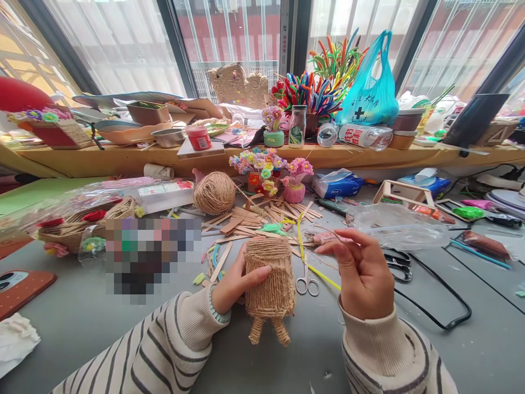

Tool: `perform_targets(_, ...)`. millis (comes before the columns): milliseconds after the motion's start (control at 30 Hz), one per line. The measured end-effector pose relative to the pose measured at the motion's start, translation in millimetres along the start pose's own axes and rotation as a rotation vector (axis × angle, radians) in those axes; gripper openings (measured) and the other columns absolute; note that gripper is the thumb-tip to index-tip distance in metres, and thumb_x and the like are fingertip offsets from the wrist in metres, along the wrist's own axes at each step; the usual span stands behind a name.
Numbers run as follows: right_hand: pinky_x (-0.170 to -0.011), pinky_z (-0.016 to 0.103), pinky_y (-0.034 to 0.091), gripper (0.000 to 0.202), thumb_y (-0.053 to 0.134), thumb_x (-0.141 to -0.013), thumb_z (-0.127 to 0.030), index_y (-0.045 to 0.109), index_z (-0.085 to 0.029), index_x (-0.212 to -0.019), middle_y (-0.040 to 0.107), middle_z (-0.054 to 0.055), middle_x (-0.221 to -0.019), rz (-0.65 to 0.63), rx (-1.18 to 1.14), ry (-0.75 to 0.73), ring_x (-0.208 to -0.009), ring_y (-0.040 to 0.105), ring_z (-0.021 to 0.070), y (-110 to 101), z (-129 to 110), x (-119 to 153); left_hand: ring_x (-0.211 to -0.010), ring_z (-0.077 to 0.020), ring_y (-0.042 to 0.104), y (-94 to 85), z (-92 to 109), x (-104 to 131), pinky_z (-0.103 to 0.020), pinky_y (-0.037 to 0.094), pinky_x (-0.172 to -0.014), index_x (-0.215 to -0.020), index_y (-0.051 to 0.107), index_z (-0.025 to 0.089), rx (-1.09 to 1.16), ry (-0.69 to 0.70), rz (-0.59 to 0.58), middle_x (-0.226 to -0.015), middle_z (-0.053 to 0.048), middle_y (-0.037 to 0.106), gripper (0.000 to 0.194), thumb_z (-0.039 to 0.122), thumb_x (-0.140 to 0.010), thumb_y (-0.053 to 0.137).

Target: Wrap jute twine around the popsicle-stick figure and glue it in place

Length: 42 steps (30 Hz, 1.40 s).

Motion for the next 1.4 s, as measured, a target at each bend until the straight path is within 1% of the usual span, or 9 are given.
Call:
perform_targets(33,-0.042,0.026,0.036,0.02,0.059,-0.09,-0.039,0.06,-0.026,-0.106,0.071,-0.001,-0.071,0.021,-0.018,0.029,-0.042,0.039,0.0099,-1.5,1.9,-1.4,-0.119,-0.0308,0.056,0.3,0.0,0.1,-0.045,0.04,-0.105,-0.118,0.038,0.021,-0.001,0.0,-0.003,-0.126,-0.017,0.059,0.075,0.048,-0.063,0.081)
perform_targets(100,-0.04,0.026,0.033,0.022,0.062,-0.087,-0.042,0.062,-0.025,-0.101,0.07,0.0,-0.069,0.082,-0.045,0.071,-0.042,0.037,0.0097,-5.3,4.8,-3.0,-0.119,-0.0312,0.056,0.3,0.2,0.4,-0.045,0.039,-0.105,-0.119,0.038,0.021,0.002,-0.003,-0.002,-0.126,-0.017,0.059,0.075,0.047,-0.064,0.081)
perform_targets(200,-0.043,0.027,0.04,0.017,0.067,-0.083,-0.041,0.065,-0.024,-0.086,0.068,0.0,-0.068,0.11,-0.041,0.06,-0.045,0.045,0.0102,-7.3,4.7,-2.4,-0.119,-0.0316,0.056,-0.5,0.2,0.6,-0.046,0.039,-0.104,-0.119,0.04,0.021,0.012,-0.01,0.007,-0.125,-0.016,0.06,0.074,0.046,-0.063,0.082)
perform_targets(300,-0.053,0.026,0.048,0.006,0.068,-0.084,-0.031,0.07,-0.027,-0.082,0.068,0.001,-0.077,-0.017,-0.021,-0.052,-0.063,0.057,0.0132,-0.2,-1.5,-1.2,-0.117,-0.031,0.057,-1.1,-0.4,0.2,-0.045,0.039,-0.104,-0.119,0.042,0.021,0.013,-0.009,0.01,-0.123,-0.015,0.061,0.074,0.046,-0.063,0.082)
perform_targets(400,-0.058,0.023,0.052,0.008,0.066,-0.083,-0.02,0.071,-0.027,-0.082,0.066,0.001,-0.078,-0.185,0.02,-0.25,-0.078,0.062,0.015,10.1,-14.1,2.6,-0.117,-0.0311,0.058,-1.4,-0.9,-0.2,-0.045,0.04,-0.104,-0.119,0.042,0.022,0.006,0.002,0.008,-0.123,-0.015,0.061,0.074,0.047,-0.062,0.082)
perform_targets(533,-0.055,0.021,0.05,0.011,0.066,-0.082,-0.015,0.068,-0.025,-0.084,0.062,0.0,-0.074,-0.276,0.018,-0.312,-0.069,0.059,0.0122,19.3,-20.7,8.3,-0.117,-0.0319,0.058,-0.4,-0.2,0.9,-0.046,0.039,-0.105,-0.123,0.041,0.021,-0.024,-0.002,0.004,-0.123,-0.015,0.061,0.079,0.046,-0.062,0.082)
perform_targets(733,-0.053,0.025,0.05,0.013,0.064,-0.082,-0.011,0.067,-0.023,-0.087,0.063,0.002,-0.074,-0.367,0.069,-0.408,-0.067,0.06,0.0145,30.6,-25.8,18.8,-0.119,-0.0328,0.056,2.3,1.0,2.9,-0.048,0.037,-0.106,-0.129,0.036,0.02,-0.04,-0.01,-0.026,-0.123,-0.016,0.06,0.086,0.046,-0.061,0.082)
perform_targets(1133,-0.051,0.022,0.05,0.013,0.063,-0.083,-0.01,0.065,-0.021,-0.089,0.06,0.001,-0.078,-0.324,0.138,-0.46,-0.063,0.057,0.0113,39.0,-27.8,29.7,-0.12,-0.0313,0.055,5.4,2.6,2.3,-0.047,0.037,-0.106,-0.122,0.03,0.022,-0.093,0.035,-0.104,-0.126,-0.015,0.057,0.079,0.049,-0.066,0.078)
perform_targets(1400,-0.046,0.017,0.044,0.016,0.061,-0.085,-0.007,0.061,-0.02,-0.094,0.056,0.001,-0.083,-0.332,0.17,-0.501,-0.061,0.049,0.0073,40.2,-30.5,32.5,-0.113,-0.0306,0.058,5.0,2.3,2.4,-0.047,0.04,-0.101,-0.118,0.031,0.022,-0.11,0.035,-0.088,-0.118,-0.013,0.059,0.078,0.056,-0.065,0.076)
Point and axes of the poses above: each hand's wrist, its own x-axis away from the middle knuckle, its own y-axis out of the palm, z = x × y, the point moved 7 cm from there along -x, towards the middle knuckle
